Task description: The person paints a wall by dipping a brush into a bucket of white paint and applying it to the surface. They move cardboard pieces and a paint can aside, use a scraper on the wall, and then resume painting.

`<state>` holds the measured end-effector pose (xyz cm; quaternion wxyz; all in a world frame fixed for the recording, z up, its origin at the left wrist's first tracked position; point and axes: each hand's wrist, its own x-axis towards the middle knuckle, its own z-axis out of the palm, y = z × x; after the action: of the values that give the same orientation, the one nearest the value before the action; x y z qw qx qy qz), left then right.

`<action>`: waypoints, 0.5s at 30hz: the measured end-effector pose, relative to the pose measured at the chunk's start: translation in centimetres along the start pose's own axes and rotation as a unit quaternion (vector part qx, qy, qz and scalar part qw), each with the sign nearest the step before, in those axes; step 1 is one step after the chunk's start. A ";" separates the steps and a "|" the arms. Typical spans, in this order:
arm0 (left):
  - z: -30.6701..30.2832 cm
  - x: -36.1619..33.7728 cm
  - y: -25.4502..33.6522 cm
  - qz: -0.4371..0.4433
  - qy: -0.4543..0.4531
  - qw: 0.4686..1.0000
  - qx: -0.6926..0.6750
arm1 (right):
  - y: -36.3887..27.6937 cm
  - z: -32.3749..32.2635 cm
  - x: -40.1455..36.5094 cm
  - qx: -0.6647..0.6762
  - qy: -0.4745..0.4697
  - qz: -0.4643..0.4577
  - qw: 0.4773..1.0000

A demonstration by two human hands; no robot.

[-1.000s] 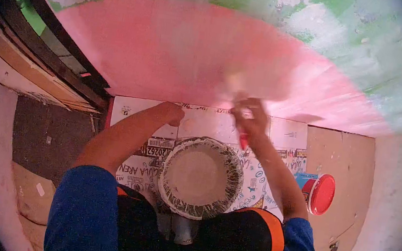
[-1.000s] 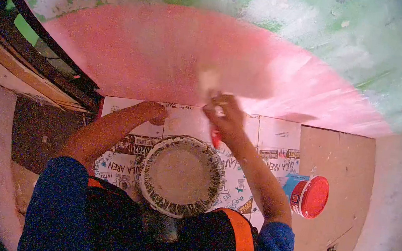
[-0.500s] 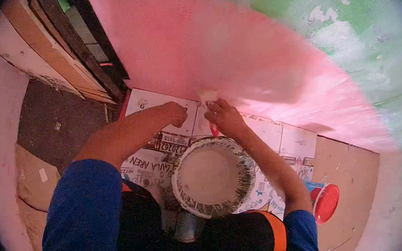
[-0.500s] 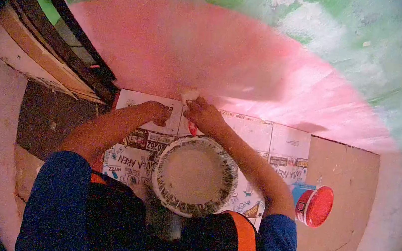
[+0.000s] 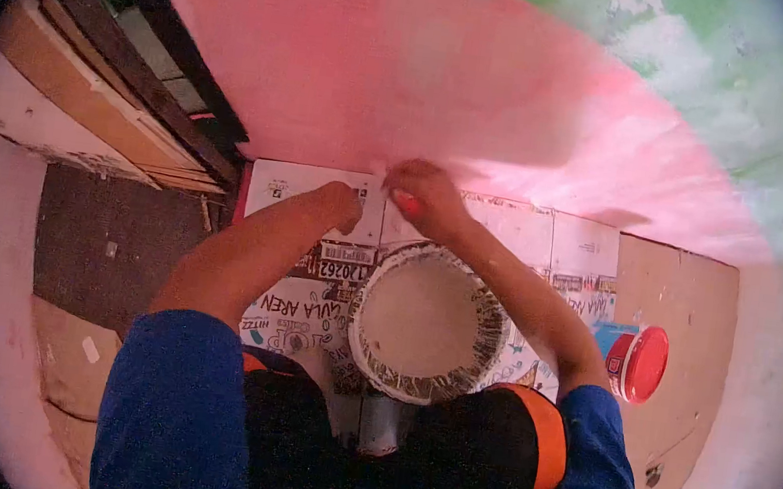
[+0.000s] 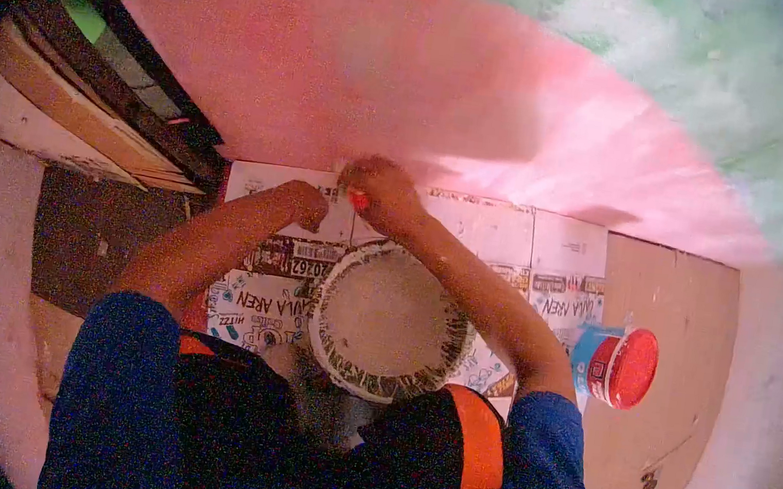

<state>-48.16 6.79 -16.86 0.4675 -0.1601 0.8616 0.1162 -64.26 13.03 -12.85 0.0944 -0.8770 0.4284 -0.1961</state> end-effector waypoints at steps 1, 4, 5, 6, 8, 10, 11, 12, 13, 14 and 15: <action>0.0 0.8 0.1 -0.014 0.055 0.998 -0.027 | -0.8 -2.9 -0.8 0.032 0.103 0.005 0.994; -1.0 2.4 1.3 -0.022 0.092 0.994 -0.061 | -8.6 -12.9 -2.9 0.159 0.240 0.222 0.932; -1.8 2.7 1.3 -0.027 0.075 0.995 -0.053 | -9.1 -13.2 -6.1 0.112 0.173 0.281 0.937; -2.4 3.0 1.2 -0.027 0.080 0.995 -0.058 | -8.9 -12.5 -8.8 0.121 0.125 0.264 0.949; -3.0 3.6 1.4 -0.016 0.128 0.992 -0.010 | -8.6 -10.7 -13.7 0.197 0.048 0.156 0.967; -4.0 3.8 2.2 -0.017 0.152 0.988 -0.023 | -10.0 -8.5 -15.4 0.164 -0.091 0.171 0.967; -4.4 4.0 2.8 -0.021 0.176 0.983 -0.037 | -10.0 -6.9 -16.0 0.167 -0.088 0.178 0.966; -4.7 4.7 3.2 -0.016 0.172 0.984 -0.032 | -9.7 -5.1 -16.6 0.112 -0.160 0.164 0.967; -5.1 5.4 3.4 0.013 0.163 0.986 -0.022 | -9.3 -4.0 -17.0 0.056 -0.231 0.147 0.960; -5.3 5.9 3.6 0.041 0.153 0.987 -0.015 | -9.0 -3.6 -17.2 0.058 -0.227 0.150 0.961; -5.5 5.5 4.3 0.042 0.151 0.988 -0.012 | -8.7 -3.3 -17.3 0.035 -0.267 0.133 0.954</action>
<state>-56.86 7.87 -18.30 0.3251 -0.1452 0.9266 0.1208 -69.10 32.01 -11.52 0.2615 -0.8286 0.4929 0.0450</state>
